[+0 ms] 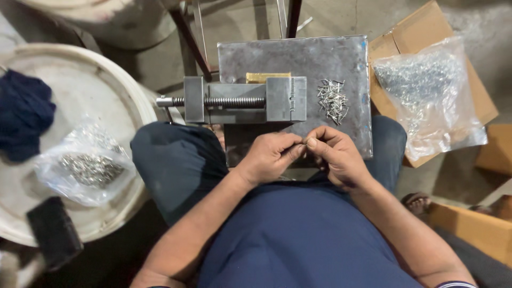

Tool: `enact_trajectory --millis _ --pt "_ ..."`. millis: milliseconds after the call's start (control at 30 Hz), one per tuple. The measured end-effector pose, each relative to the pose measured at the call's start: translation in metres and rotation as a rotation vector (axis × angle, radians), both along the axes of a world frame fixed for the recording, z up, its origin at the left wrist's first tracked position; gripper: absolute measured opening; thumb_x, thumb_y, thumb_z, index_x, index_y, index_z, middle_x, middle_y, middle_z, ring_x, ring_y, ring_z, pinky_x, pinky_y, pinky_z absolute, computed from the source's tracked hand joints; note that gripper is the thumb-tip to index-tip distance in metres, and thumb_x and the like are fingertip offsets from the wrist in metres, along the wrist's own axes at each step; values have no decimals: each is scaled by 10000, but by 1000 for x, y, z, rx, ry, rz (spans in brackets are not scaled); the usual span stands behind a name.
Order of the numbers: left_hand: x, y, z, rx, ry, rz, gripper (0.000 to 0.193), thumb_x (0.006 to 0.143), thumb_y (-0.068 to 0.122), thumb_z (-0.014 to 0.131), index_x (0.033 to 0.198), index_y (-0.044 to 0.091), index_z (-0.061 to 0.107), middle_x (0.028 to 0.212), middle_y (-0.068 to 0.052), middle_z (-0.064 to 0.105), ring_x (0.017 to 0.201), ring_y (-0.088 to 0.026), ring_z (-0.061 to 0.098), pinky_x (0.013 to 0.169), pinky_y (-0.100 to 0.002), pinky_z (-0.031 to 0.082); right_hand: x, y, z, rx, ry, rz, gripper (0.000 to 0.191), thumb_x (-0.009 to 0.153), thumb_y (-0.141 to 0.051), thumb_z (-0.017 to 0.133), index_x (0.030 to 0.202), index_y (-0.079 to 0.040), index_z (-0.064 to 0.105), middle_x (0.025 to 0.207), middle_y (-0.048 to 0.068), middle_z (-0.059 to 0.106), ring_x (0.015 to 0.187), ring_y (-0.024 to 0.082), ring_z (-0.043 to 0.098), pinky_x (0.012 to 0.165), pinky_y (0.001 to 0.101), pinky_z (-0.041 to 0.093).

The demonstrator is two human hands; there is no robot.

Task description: The person sits cross-legged and uses a bench vise to bend small metal pins. They pick up pins from a pile, insert them into the vise jaws, and tighten the screw to bend the metal before removing them.

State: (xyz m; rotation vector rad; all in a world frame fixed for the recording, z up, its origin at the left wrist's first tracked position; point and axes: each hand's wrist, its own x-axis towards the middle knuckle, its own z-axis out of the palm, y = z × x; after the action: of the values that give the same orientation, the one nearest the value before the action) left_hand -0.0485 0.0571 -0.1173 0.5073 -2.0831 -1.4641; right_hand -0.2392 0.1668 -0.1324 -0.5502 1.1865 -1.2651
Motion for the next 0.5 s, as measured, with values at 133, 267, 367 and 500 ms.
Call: enact_trajectory --millis 133,267,367,500 --pt "6 -9 -11 205 16 -75 195 1043 201 648 962 25 662 770 -81 627 689 -166 566 658 -304 493 7 -7 13 -137 414 62 152 1029 -163 675 1066 -15 676 935 -20 668 839 51 581 744 220 485" --pt "13 -23 -17 437 47 -268 221 1056 217 613 973 17 660 751 -11 617 718 -60 550 667 -272 503 4 -18 37 -372 754 182 133 977 -94 708 1063 7 690 1004 47 694 918 137 661 813 262 535" --pt "16 -30 -19 613 103 -362 253 1072 235 606 982 8 669 796 21 628 755 -51 561 686 -265 504 6 -28 52 -416 855 244 98 928 -56 748 1000 -8 700 980 73 717 897 157 693 782 272 550" --pt "21 -29 -18 620 136 -280 233 1061 220 639 1082 -8 683 860 10 673 804 -52 594 738 -251 528 17 -35 74 -431 1047 134 90 933 -46 754 990 -25 687 960 83 711 863 170 695 774 284 548"
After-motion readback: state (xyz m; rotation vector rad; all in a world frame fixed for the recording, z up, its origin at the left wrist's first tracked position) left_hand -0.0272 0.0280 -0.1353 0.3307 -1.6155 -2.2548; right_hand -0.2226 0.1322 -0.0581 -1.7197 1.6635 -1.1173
